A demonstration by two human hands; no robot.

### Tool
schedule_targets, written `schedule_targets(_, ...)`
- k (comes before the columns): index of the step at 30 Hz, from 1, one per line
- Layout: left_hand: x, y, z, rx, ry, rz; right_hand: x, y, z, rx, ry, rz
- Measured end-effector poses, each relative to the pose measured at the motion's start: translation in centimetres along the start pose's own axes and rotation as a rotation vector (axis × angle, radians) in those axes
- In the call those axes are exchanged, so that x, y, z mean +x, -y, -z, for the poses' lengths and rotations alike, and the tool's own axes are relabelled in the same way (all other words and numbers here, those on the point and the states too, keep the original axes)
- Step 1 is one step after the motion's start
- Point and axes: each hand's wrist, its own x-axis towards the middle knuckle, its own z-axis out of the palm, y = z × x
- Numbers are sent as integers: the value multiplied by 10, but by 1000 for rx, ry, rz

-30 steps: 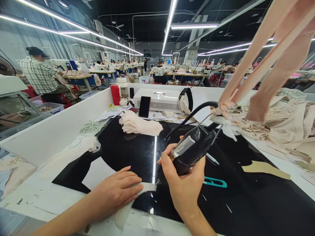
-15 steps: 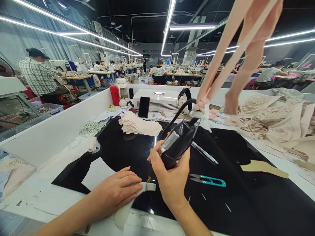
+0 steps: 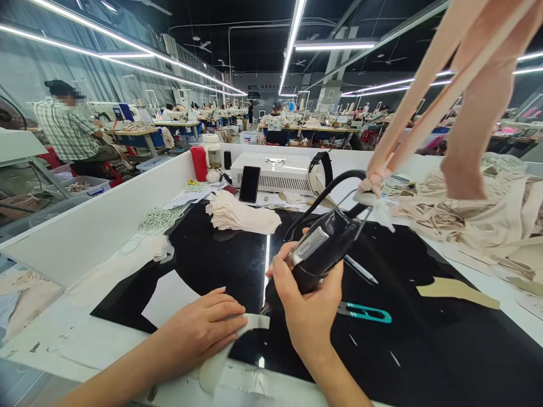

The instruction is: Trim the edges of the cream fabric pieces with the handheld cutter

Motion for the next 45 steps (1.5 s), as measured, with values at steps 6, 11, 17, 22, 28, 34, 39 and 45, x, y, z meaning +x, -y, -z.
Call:
schedule_targets(6,0,1,1,-1,-15,-4,-2,-4,2,-7,21,-7)
schedule_targets(11,0,1,0,-14,-16,-3,0,-1,1,12,9,-1)
schedule_targets(17,1,1,1,-3,-24,-13,-3,-1,1,12,21,-9)
schedule_targets(22,2,0,3,6,-25,-21,-3,0,-1,-33,30,3)
schedule_targets(28,0,1,2,9,-15,-10,-7,4,0,40,46,-24)
schedule_targets(34,-1,2,3,-4,-12,-15,-14,6,-5,42,90,-29)
schedule_targets(39,0,2,3,-5,-4,-14,-17,7,-8,55,75,-26)
schedule_targets(45,-2,3,2,-18,-3,-6,-16,6,-8,75,75,-31)
